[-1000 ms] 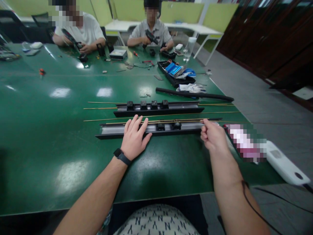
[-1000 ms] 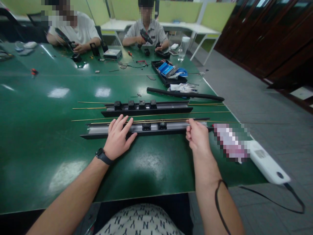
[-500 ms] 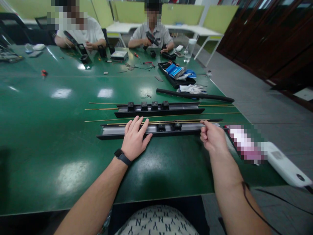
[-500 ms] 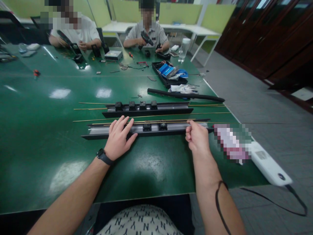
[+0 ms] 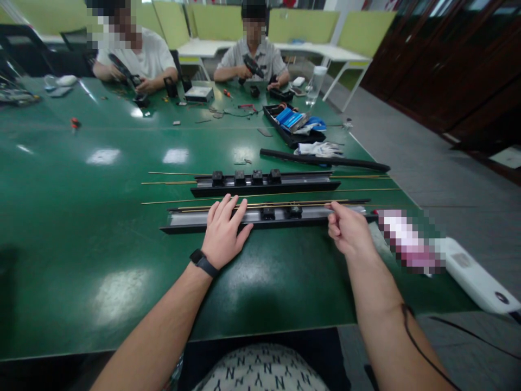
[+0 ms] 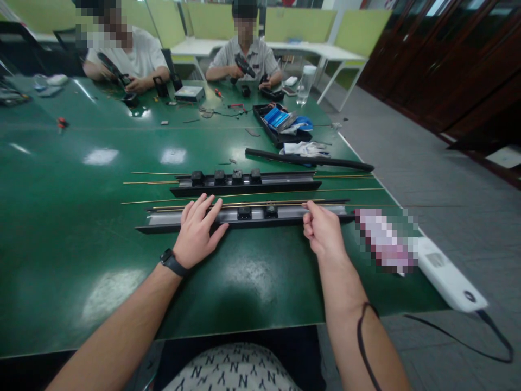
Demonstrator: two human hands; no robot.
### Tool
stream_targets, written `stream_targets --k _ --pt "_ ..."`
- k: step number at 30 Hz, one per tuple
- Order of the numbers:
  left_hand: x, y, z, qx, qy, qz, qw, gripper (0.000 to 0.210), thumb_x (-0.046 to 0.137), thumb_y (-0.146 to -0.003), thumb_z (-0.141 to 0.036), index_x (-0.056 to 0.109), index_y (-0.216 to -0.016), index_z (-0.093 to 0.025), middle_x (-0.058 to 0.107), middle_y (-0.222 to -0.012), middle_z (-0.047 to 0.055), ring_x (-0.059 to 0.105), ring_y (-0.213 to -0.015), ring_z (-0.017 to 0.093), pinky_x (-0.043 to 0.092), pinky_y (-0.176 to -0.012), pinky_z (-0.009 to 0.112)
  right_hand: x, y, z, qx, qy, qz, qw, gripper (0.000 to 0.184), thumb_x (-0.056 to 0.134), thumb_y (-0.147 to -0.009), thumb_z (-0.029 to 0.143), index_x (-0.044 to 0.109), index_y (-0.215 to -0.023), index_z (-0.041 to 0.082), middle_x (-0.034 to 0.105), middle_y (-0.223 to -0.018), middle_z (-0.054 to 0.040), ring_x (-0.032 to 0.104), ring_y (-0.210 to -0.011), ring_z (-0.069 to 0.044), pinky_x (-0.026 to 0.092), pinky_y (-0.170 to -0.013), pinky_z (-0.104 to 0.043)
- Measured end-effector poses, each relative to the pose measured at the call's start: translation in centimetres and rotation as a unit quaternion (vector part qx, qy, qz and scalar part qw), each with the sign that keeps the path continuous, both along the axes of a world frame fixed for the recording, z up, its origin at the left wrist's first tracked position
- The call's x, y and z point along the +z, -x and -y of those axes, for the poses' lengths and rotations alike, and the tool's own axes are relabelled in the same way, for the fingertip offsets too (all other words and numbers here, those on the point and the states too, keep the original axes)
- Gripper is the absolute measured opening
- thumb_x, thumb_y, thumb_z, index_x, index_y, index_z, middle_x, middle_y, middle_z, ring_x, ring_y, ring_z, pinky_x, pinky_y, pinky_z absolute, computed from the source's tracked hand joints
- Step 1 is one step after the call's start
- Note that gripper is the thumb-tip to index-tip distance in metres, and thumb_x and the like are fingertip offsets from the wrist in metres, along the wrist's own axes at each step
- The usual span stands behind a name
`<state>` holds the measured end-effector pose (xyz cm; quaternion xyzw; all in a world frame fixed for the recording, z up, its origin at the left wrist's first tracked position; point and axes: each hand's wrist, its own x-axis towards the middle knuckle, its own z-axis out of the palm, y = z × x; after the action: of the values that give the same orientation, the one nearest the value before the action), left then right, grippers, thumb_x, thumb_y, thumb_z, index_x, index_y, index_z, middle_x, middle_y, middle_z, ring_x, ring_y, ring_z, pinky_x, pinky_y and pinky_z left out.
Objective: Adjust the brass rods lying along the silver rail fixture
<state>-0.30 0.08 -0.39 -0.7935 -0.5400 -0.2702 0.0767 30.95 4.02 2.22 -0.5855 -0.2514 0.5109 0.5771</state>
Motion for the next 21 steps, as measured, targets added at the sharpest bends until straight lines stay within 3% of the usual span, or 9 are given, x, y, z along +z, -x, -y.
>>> stream_targets --k 5,14,21 --pt "-0.02 0.0 -0.01 0.002 -0.001 0.002 1.0 0.059 0.056 -0.101 -0.04 0.048 -0.155 -0.018 0.05 -0.158 0.018 0.036 -0.155 0.034 0.025 -0.127 0.054 0.15 -0.28 -0.1 -0.039 -0.007 -0.005 0.999 0.013 0.073 -0.085 0.028 0.068 -0.085 0.016 0.052 -0.049 0.0066 0.034 -0.029 -0.004 0.019 -0.026 -0.015" --pt "0.08 -0.04 0.01 0.001 0.004 0.008 1.0 0.059 0.055 -0.101 -0.04 0.048 -0.155 -0.019 0.049 -0.159 0.017 0.035 -0.155 0.033 0.024 -0.127 0.055 -0.07 0.46 0.19 0.05 0.0 -0.015 0.999 0.021 0.078 -0.085 0.034 0.071 -0.09 0.014 0.052 -0.048 0.0063 0.033 -0.029 -0.004 0.02 -0.026 -0.015" --pt "0.11 -0.05 0.03 0.001 0.004 0.006 1.0 0.059 0.056 -0.1 -0.04 0.048 -0.155 -0.018 0.05 -0.158 0.018 0.036 -0.155 0.034 0.025 -0.127 0.055 0.22 -0.14 -0.06 -0.029 -0.005 -0.021 0.999 0.009 0.067 -0.09 0.025 0.069 -0.088 0.015 0.052 -0.049 0.0067 0.033 -0.029 -0.004 0.019 -0.026 -0.015"
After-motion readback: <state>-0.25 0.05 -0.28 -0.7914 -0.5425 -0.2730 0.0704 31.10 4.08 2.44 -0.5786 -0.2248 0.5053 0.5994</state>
